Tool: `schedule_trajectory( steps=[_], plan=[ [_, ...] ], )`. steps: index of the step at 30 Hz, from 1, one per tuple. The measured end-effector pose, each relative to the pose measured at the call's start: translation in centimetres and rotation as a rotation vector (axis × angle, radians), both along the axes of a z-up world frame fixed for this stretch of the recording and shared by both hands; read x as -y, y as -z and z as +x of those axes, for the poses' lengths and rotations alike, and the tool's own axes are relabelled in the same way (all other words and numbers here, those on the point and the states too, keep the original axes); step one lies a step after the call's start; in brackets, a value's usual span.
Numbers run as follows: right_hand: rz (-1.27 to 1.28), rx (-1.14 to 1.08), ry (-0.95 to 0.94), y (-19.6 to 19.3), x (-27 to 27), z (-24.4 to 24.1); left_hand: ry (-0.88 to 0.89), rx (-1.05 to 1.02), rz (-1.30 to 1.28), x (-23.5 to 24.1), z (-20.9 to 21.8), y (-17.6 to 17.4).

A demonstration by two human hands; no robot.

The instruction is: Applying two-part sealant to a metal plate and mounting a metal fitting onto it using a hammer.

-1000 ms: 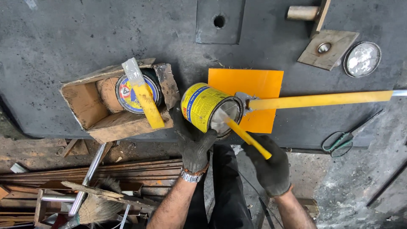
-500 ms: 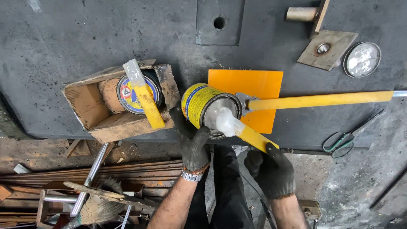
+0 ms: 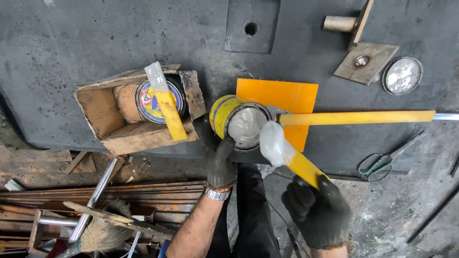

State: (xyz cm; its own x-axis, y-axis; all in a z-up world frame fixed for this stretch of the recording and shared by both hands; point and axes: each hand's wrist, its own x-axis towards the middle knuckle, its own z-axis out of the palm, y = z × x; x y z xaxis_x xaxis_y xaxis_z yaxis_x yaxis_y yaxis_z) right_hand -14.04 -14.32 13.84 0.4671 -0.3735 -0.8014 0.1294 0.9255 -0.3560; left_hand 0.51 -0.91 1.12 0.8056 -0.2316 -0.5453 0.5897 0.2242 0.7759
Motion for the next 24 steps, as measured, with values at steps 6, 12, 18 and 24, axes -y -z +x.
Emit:
schedule_trajectory(
  steps=[6,12,18,24],
  plan=[
    [0.087,0.149,0.055,1.2,-0.3,-0.2,-0.077,-0.064,-0.063,0.7,1.7,0.3],
    [0.088,0.176,0.055,0.9,0.1,0.8,-0.029,-0.167,-0.177,1.2,1.3,-0.5],
    [0.082,0.215,0.053,0.9,0.7,1.4,0.021,-0.057,-0.137,2.7,2.2,-2.7],
    [0.079,0.266,0.056,0.8,1.4,2.0,-0.021,-0.091,-0.115,5.1,5.7,-2.6]
  ],
)
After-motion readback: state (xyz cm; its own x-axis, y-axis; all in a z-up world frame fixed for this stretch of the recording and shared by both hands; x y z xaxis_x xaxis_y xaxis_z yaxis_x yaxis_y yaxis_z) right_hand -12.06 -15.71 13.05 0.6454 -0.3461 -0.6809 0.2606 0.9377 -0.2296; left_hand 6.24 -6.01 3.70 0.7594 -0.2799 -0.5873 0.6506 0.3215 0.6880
